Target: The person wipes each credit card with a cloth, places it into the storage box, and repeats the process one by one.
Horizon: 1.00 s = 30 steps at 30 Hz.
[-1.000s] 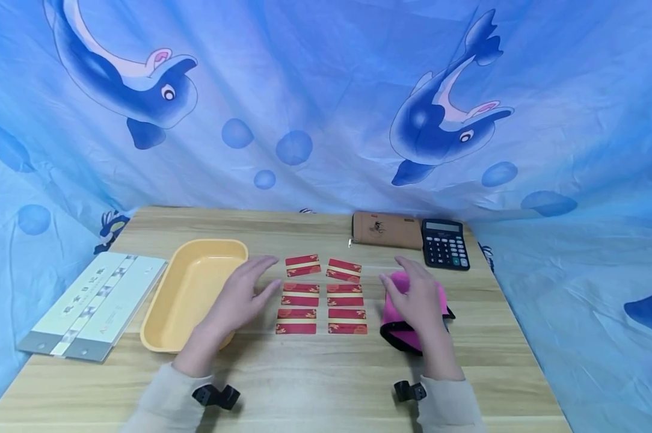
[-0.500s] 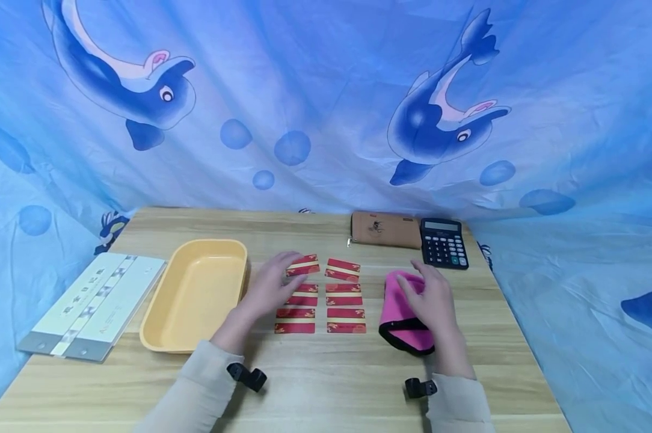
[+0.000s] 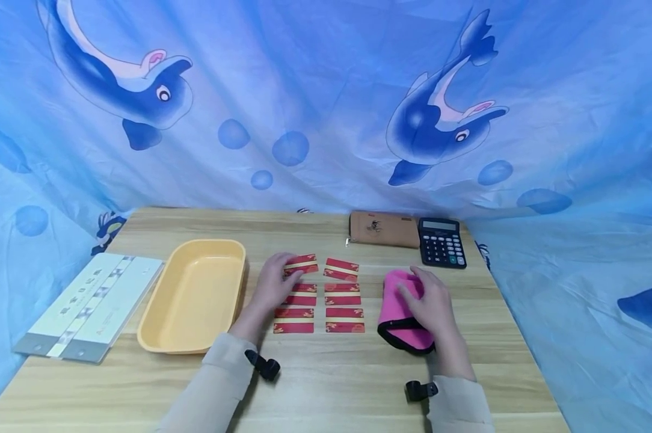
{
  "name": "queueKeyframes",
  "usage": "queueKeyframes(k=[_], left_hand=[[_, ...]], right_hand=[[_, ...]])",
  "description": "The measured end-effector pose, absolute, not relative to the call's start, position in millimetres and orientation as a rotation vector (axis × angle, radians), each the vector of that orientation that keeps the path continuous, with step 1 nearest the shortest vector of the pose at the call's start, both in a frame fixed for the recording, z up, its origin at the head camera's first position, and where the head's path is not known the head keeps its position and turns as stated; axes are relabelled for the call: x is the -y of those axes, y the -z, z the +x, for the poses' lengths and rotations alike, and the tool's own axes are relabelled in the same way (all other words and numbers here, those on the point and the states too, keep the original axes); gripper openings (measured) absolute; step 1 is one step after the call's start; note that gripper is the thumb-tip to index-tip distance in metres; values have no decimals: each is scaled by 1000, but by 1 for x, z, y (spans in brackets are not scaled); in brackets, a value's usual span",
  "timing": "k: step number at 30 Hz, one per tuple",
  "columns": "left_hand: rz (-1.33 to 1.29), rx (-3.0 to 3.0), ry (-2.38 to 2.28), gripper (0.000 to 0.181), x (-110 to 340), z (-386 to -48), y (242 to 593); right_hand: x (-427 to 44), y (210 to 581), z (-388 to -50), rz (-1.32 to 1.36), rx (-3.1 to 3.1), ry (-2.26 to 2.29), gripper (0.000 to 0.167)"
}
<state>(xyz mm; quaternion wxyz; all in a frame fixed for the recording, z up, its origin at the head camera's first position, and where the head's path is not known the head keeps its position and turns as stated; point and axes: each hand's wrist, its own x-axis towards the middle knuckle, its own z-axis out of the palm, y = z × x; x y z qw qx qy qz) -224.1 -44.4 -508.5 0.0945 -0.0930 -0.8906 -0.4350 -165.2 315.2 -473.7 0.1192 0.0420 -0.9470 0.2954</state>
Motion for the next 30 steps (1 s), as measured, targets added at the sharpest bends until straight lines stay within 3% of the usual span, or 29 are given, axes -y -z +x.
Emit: queueKeyframes(k=[16, 30], left_hand=[[-80, 2704, 1359, 62, 56, -239, 526], [-89, 2718, 1266, 57, 57, -244, 533]], right_hand=[[-320, 484, -166, -16, 2856, -911, 72], [-320, 485, -164, -31, 2880, -960, 73]])
